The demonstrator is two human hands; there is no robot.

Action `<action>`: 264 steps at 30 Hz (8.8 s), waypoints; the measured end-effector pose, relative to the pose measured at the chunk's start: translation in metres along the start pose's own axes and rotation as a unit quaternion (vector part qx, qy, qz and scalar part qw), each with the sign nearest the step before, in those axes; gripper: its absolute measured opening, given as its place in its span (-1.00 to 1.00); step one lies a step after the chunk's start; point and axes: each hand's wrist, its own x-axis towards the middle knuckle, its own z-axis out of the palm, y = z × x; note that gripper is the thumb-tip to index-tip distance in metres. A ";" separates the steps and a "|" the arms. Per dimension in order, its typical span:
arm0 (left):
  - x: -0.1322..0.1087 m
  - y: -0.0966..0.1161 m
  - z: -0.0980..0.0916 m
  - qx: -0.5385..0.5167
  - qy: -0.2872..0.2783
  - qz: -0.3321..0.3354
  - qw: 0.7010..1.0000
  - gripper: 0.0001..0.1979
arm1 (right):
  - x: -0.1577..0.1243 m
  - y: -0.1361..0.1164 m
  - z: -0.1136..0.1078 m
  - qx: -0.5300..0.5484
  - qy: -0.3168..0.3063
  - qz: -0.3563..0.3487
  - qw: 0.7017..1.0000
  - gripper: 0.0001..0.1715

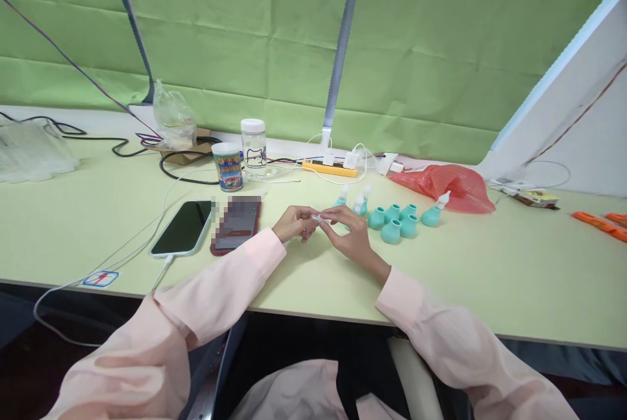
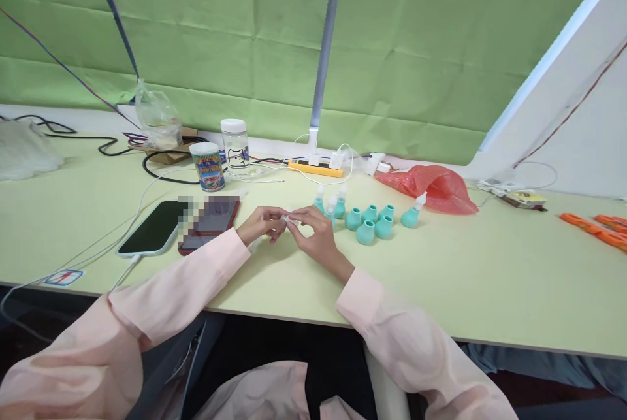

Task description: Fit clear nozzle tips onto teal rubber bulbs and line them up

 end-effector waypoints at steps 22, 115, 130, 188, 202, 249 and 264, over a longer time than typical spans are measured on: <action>0.001 -0.002 -0.003 -0.083 -0.008 -0.040 0.996 -0.70 | -0.001 0.001 0.000 0.096 -0.011 0.096 0.991 -0.77; 0.000 -0.002 -0.009 -0.133 0.022 0.010 0.991 -0.67 | -0.006 0.007 -0.008 -0.053 -0.237 0.142 0.960 -0.73; 0.001 -0.002 -0.006 -0.112 0.006 -0.012 0.994 -0.74 | -0.008 0.011 -0.007 -0.225 -0.148 0.173 0.947 -0.85; -0.003 0.003 -0.018 0.695 0.040 0.026 0.717 -0.62 | 0.005 -0.001 -0.013 0.269 -0.158 0.373 0.874 -0.92; -0.004 0.012 -0.010 -0.002 0.054 0.041 0.998 -0.51 | -0.006 0.001 -0.008 -0.095 -0.178 0.222 0.954 -0.84; 0.000 -0.006 -0.013 -0.232 0.006 -0.051 0.971 -0.81 | 0.001 -0.004 -0.014 0.199 -0.308 0.332 0.869 -0.72; 0.001 0.000 -0.002 -0.175 0.080 0.010 0.981 -0.79 | -0.004 -0.005 -0.008 0.231 -0.282 0.311 0.878 -0.71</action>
